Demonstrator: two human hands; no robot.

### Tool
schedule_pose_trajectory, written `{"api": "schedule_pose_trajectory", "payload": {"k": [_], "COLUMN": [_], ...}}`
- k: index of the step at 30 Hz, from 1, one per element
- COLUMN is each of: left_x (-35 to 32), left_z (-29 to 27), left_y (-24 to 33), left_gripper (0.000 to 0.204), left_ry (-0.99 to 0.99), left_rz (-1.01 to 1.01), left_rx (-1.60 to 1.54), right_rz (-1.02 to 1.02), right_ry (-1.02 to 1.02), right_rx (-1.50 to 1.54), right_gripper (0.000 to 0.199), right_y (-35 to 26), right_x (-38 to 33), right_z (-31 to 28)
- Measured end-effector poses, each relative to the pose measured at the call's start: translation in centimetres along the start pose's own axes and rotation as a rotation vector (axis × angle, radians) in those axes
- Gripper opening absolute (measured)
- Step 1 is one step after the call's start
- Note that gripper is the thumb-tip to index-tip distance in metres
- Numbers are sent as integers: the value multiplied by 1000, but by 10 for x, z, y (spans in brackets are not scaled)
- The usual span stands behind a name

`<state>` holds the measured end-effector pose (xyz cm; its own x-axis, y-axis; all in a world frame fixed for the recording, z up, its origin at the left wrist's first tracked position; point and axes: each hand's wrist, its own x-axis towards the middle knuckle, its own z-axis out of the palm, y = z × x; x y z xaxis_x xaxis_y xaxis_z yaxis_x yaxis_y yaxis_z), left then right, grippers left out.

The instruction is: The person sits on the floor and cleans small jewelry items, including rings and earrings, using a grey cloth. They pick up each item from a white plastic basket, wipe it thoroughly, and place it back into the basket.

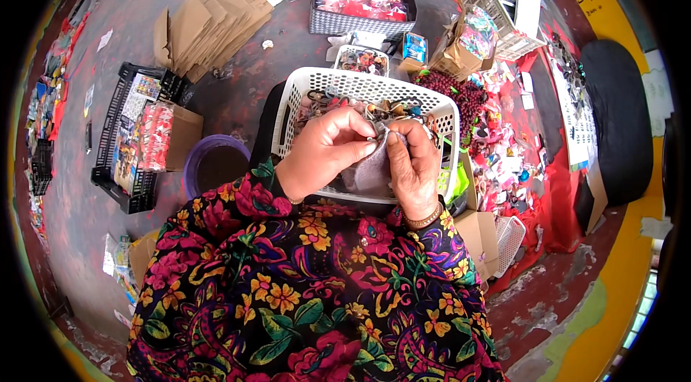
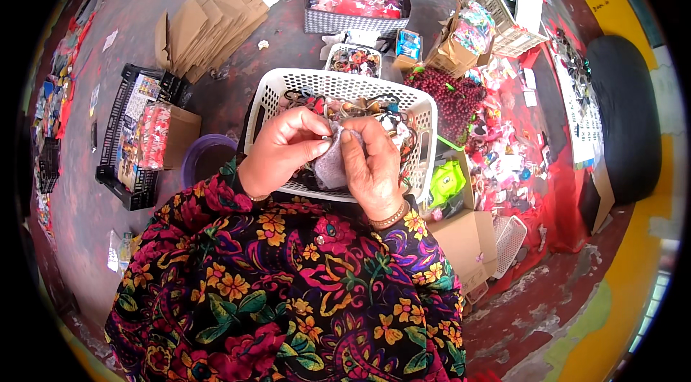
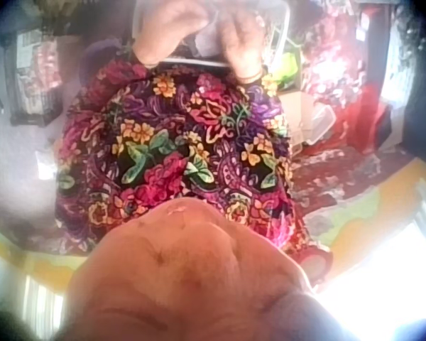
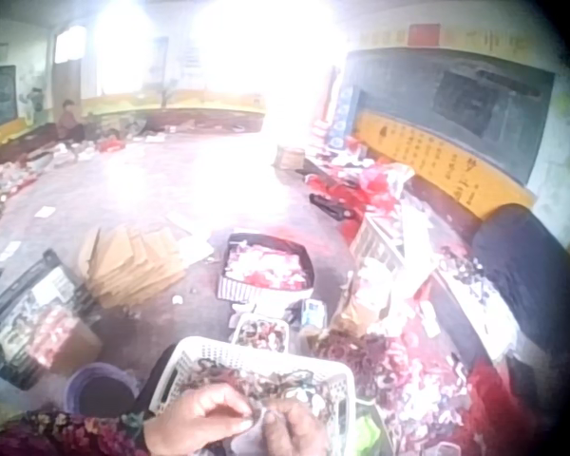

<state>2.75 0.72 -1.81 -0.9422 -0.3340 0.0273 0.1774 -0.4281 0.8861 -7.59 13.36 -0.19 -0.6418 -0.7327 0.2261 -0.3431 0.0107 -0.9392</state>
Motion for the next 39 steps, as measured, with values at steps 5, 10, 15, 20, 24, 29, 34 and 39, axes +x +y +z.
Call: {"api": "schedule_pose_trajectory", "payload": {"k": [5, 10, 15, 20, 24, 29, 34, 39], "left_x": [0, 3, 1, 6, 5, 3, 3, 4], "left_z": [6, 2, -3, -13, -7, -7, -9, -8], "left_y": [3, 6, 0, 9, 9, 4, 6, 9], "left_gripper": [16, 16, 12, 11, 17, 21, 21, 21], "left_ry": [-33, -90, 26, 149, 116, -10, -98, -119], "left_rz": [373, 651, 326, -49, -68, -6, -123, -147], "left_rx": [604, 888, 426, -92, -124, 59, -14, 79], "right_rz": [72, 249, 427, 419, 308, 135, 106, 127], "right_ry": [107, 90, 58, -9, -54, -94, -58, -50], "right_rx": [-84, 266, 858, 914, 701, 204, 153, 155], "right_gripper": [8, 8, 11, 14, 18, 18, 14, 13], "right_y": [2, 17, 21, 11, 8, 9, 5, 12], "right_x": [1, 2, 8, 12, 9, 7, 6, 4], "right_z": [5, 4, -3, -11, -5, -5, -7, -6]}}
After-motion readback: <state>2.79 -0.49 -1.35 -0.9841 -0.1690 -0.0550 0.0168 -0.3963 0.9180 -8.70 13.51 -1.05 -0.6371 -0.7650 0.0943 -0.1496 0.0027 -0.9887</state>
